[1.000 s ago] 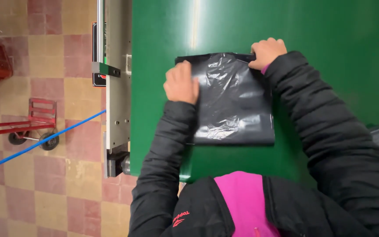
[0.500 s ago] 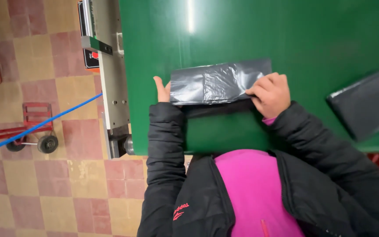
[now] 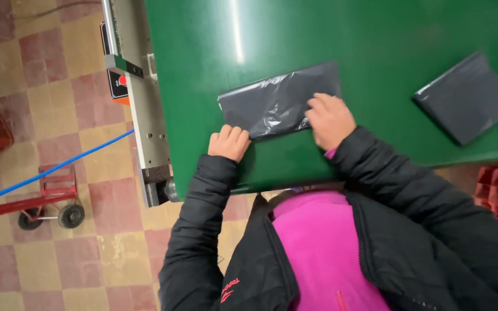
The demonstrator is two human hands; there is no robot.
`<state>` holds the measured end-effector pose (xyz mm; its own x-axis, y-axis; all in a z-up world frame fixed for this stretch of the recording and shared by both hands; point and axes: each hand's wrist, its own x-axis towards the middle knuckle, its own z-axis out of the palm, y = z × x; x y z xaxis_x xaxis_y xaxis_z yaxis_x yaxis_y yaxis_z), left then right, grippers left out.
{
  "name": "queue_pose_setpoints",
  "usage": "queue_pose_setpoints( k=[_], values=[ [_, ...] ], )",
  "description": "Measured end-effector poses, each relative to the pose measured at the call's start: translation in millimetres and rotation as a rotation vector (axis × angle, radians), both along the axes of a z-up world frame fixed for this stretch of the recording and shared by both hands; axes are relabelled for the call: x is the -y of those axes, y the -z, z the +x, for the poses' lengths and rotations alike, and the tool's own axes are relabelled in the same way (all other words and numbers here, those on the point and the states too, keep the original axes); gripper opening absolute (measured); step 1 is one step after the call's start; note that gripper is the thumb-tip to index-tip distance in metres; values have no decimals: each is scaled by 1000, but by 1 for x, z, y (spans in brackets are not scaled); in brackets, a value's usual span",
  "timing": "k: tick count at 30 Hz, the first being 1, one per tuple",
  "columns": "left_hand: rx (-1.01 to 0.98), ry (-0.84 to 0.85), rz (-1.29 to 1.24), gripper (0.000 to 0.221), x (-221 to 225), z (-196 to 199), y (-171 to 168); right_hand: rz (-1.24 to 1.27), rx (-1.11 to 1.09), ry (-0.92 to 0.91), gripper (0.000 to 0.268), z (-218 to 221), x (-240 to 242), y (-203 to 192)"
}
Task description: Folding black plastic bags and placing them into a red crate.
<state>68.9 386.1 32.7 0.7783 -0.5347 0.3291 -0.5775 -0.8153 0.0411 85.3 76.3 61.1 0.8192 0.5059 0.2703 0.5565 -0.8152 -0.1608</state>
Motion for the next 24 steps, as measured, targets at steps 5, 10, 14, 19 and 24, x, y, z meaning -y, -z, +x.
queue_pose_setpoints(
  k=[5, 10, 14, 19, 24],
  values=[
    [-424, 317, 3, 14, 40, -5, 1, 223, -18, -257, 46, -37, -31, 33],
    [-1004, 376, -545, 30, 82, 56, 11, 540, -341, -173, 42, -74, -1, 78],
    [-1726, -219, -908, 55, 85, 125, 122, 1292, -817, 252, 33, -80, 31, 151],
    [-967, -81, -548, 40, 107, 110, 93, 1785, -1092, 643, 25, -32, 49, 132],
    [-409, -107, -381, 35, 144, 85, 55, 1773, -1271, 813, 17, -19, 58, 157]
  ],
)
